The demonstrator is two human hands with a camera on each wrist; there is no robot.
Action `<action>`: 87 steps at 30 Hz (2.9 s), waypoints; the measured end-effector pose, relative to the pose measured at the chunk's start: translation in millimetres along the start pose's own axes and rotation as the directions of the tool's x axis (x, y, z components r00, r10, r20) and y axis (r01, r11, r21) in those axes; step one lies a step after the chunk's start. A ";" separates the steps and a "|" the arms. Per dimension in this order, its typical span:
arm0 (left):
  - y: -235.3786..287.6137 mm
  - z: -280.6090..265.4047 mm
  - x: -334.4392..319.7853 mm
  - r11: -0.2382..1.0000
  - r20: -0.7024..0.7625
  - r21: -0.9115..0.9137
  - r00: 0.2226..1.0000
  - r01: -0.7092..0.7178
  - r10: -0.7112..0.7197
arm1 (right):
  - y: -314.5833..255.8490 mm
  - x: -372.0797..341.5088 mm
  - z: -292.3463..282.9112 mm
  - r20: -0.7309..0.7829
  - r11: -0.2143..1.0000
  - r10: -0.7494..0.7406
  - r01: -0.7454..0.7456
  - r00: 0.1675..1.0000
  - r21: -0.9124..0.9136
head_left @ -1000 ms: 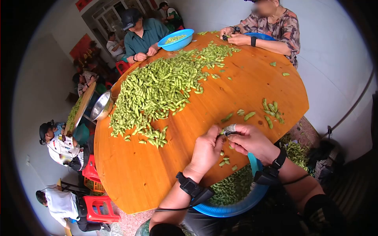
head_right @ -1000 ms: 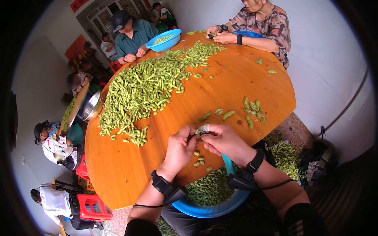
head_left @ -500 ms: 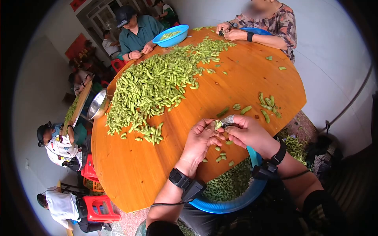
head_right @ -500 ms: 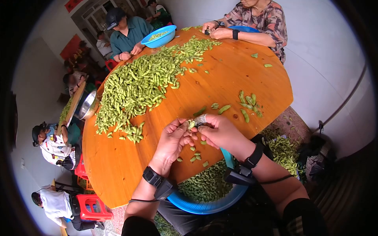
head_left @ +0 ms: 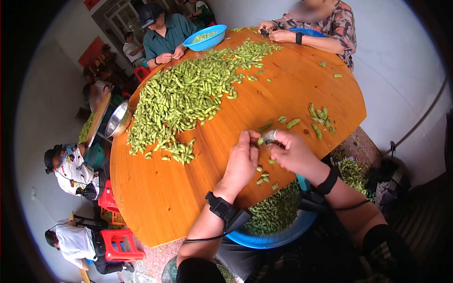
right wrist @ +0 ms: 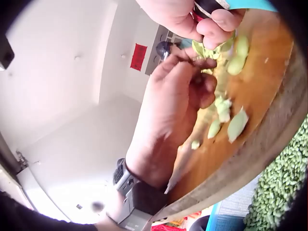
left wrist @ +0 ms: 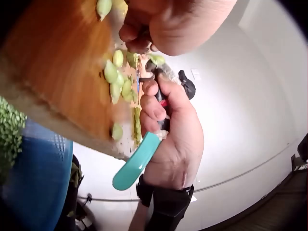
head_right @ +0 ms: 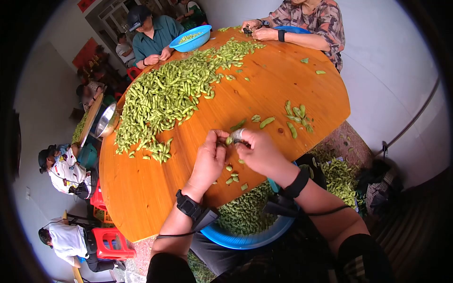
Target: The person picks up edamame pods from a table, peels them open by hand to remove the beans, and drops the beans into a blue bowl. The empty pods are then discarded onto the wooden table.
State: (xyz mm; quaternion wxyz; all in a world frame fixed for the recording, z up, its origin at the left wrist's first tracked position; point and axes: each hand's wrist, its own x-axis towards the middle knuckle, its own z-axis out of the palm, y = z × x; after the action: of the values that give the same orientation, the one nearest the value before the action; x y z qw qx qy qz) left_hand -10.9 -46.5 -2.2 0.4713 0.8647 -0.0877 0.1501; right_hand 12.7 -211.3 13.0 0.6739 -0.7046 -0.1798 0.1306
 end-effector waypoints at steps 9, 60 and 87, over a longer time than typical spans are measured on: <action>14.8 -29.5 -41.5 0.967 0.205 0.256 0.978 -0.016 -0.038 | 21.0 -3.7 -69.9 -0.136 0.987 0.063 -0.081 0.989 -0.136; -80.4 0.6 163.6 0.695 -0.188 0.690 0.977 0.201 -0.096 | 22.0 -93.7 -160.0 -0.351 0.981 0.170 -0.124 0.921 0.150; 0.3 -4.0 -1.0 0.998 0.026 0.047 0.999 -0.045 0.044 | -17.5 1.3 -16.6 0.229 0.969 0.201 -0.228 0.952 0.096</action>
State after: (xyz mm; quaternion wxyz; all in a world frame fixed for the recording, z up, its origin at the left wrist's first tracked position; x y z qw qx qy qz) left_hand -12.6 -43.3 -0.3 0.4461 0.8752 -0.1092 0.1517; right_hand 19.6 -225.3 31.5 0.6735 -0.6592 -0.1666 0.2901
